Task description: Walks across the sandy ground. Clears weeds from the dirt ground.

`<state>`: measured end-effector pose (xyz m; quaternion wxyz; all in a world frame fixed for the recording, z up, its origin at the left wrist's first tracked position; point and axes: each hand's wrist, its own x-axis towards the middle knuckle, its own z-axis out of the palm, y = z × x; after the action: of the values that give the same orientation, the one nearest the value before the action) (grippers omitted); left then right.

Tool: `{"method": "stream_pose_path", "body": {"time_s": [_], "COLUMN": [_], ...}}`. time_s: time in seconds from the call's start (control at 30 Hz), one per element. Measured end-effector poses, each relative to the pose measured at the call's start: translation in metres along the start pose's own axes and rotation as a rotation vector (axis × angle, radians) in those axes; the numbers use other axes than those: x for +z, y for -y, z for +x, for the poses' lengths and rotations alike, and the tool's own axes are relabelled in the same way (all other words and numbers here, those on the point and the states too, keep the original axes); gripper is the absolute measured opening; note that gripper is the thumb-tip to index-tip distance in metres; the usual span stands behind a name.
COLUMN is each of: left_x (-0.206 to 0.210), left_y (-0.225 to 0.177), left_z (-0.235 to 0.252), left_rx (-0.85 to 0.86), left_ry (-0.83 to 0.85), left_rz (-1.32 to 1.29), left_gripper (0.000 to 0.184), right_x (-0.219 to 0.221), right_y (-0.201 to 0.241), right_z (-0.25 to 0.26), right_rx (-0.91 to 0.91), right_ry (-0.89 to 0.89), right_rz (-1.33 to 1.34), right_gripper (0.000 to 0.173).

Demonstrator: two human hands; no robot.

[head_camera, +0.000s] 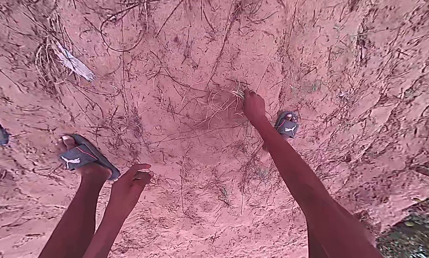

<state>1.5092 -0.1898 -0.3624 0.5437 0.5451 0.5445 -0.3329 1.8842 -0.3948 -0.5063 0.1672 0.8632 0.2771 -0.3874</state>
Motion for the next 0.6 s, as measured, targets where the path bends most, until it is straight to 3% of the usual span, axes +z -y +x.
{"method": "stream_pose_path", "body": {"time_s": [0.2,0.37,0.47,0.53,0.6], "left_x": [-0.003,0.001,0.004,0.004,0.005], "left_y": [-0.001,0.002,-0.004,-0.004,-0.003], "left_z": [-0.009,-0.009,-0.007,-0.006,-0.004], "left_rx": [0.022,0.009,0.018,0.005,-0.004], "left_ry": [-0.027,-0.001,-0.014,-0.011,0.006], "left_rz": [-0.015,0.001,0.004,-0.006,-0.014], "left_gripper": [0.033,0.034,0.034,0.034,0.034], "right_x": [-0.006,0.011,0.016,0.03,0.058], "right_y": [-0.037,-0.06,-0.059,-0.051,-0.043], "right_z": [0.053,0.057,0.046,0.019,-0.031], "right_rx": [-0.139,-0.045,0.05,0.091,0.104], "right_ry": [-0.018,0.036,0.035,0.036,0.096], "right_rz": [0.001,-0.007,0.028,0.064,0.099], "right_gripper": [0.063,0.038,0.038,0.042,0.031]}}
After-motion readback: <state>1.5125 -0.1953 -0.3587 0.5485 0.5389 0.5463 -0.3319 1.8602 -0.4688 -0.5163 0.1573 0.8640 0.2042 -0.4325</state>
